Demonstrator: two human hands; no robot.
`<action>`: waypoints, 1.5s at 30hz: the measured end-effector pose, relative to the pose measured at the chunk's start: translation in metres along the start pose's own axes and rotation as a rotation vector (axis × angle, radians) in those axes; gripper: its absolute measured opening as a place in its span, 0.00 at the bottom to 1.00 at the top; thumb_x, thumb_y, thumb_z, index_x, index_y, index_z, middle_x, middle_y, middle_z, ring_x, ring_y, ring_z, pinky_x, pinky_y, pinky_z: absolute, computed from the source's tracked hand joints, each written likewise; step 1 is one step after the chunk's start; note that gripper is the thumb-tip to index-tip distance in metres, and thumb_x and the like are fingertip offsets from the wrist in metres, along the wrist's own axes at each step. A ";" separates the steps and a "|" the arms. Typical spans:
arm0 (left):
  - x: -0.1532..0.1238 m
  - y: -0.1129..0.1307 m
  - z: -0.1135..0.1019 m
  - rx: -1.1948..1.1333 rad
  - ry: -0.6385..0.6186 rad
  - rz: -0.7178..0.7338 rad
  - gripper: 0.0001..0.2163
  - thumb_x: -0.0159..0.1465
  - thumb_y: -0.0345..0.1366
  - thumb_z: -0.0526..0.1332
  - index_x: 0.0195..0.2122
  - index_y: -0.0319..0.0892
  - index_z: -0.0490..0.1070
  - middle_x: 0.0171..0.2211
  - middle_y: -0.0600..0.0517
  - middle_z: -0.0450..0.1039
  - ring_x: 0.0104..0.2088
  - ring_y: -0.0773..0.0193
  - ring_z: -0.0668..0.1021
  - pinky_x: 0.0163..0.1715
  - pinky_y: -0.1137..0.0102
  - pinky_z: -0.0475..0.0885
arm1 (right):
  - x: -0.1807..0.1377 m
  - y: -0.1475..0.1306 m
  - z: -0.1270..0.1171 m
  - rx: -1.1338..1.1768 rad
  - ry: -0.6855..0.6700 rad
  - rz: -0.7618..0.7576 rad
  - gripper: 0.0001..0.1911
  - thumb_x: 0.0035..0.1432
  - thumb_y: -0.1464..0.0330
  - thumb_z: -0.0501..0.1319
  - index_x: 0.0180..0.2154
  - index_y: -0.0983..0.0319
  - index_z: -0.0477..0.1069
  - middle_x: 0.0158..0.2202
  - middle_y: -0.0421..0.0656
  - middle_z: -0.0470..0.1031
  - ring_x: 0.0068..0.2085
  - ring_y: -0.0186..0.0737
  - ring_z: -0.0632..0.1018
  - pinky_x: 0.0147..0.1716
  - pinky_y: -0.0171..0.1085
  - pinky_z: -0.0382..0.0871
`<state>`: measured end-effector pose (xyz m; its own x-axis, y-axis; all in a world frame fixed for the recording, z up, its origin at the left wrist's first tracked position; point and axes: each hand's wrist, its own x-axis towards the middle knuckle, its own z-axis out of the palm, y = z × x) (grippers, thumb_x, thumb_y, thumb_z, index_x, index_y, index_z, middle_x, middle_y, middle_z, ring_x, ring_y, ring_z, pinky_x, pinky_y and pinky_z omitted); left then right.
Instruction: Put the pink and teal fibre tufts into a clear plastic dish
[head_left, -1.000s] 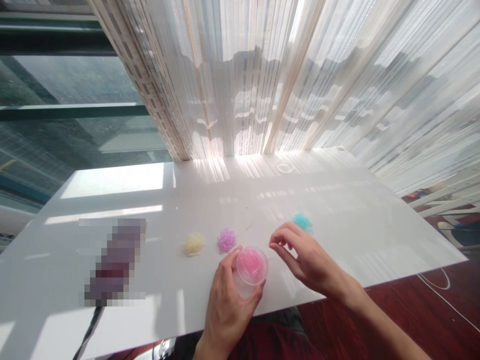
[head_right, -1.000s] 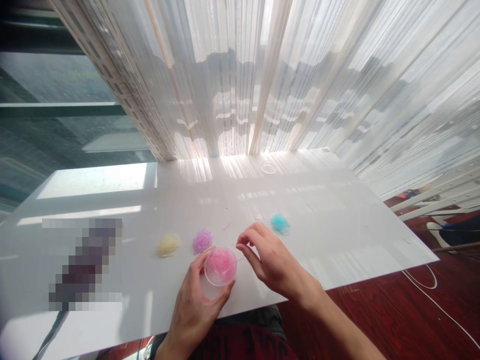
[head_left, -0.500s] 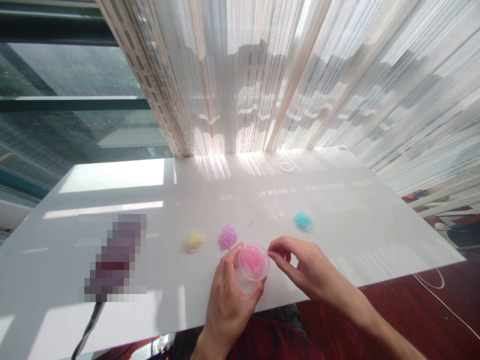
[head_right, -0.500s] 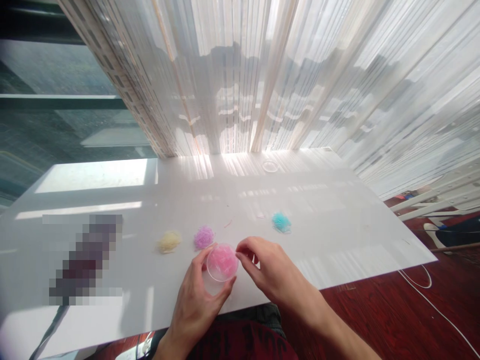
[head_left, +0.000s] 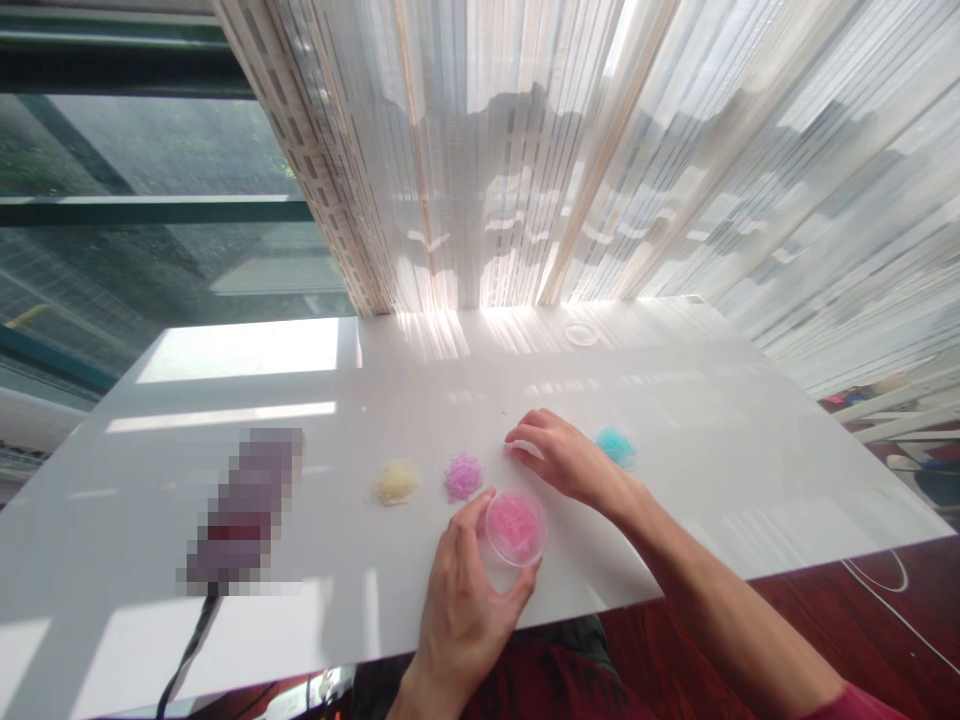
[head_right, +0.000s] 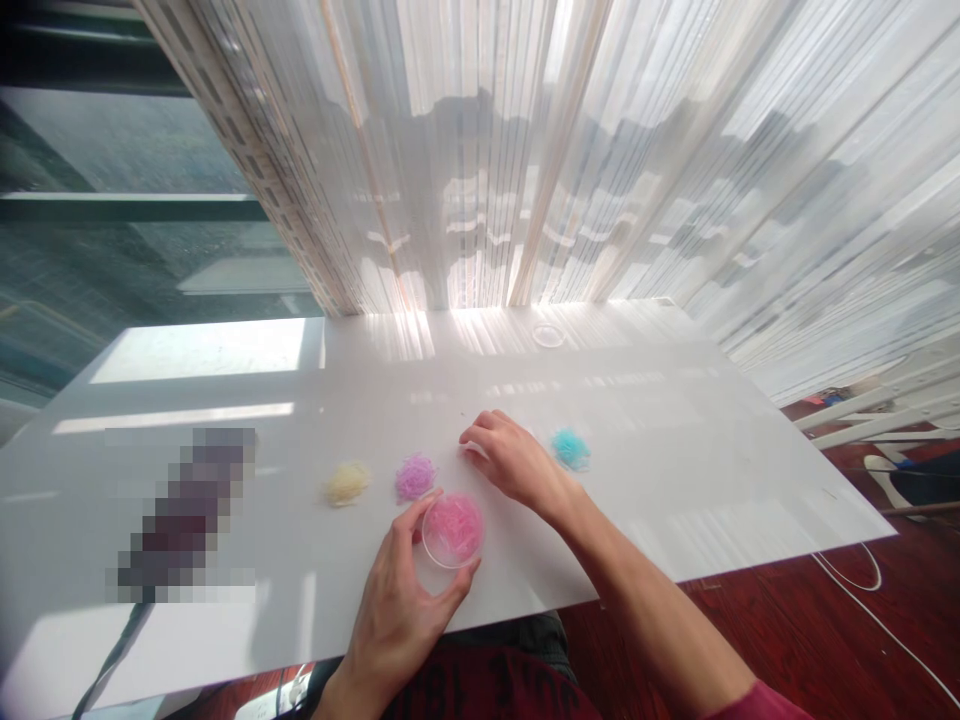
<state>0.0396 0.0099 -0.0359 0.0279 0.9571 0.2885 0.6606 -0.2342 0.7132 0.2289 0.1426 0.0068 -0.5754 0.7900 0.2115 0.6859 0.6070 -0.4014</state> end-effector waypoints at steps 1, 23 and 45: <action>0.000 0.000 0.000 0.000 -0.001 0.006 0.32 0.63 0.37 0.69 0.66 0.44 0.58 0.59 0.38 0.74 0.57 0.48 0.80 0.55 0.51 0.78 | 0.004 0.003 0.004 -0.005 -0.030 -0.023 0.06 0.71 0.72 0.58 0.42 0.61 0.74 0.40 0.46 0.76 0.43 0.44 0.76 0.42 0.41 0.74; -0.003 -0.002 0.001 0.007 -0.004 0.010 0.32 0.63 0.38 0.68 0.66 0.46 0.58 0.59 0.39 0.74 0.55 0.47 0.80 0.53 0.50 0.79 | -0.046 -0.007 -0.028 -0.019 0.153 0.132 0.10 0.73 0.71 0.54 0.47 0.59 0.73 0.42 0.49 0.76 0.43 0.48 0.77 0.43 0.48 0.75; 0.000 0.000 0.000 0.018 0.007 0.008 0.30 0.65 0.42 0.67 0.66 0.45 0.58 0.59 0.39 0.74 0.56 0.48 0.81 0.54 0.52 0.79 | -0.047 -0.068 -0.046 0.096 -0.127 -0.089 0.09 0.68 0.78 0.60 0.44 0.60 0.74 0.37 0.43 0.77 0.39 0.43 0.75 0.36 0.41 0.74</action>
<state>0.0395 0.0098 -0.0358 0.0279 0.9538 0.2991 0.6735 -0.2390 0.6995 0.2296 0.0682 0.0653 -0.6876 0.7129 0.1378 0.5880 0.6581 -0.4704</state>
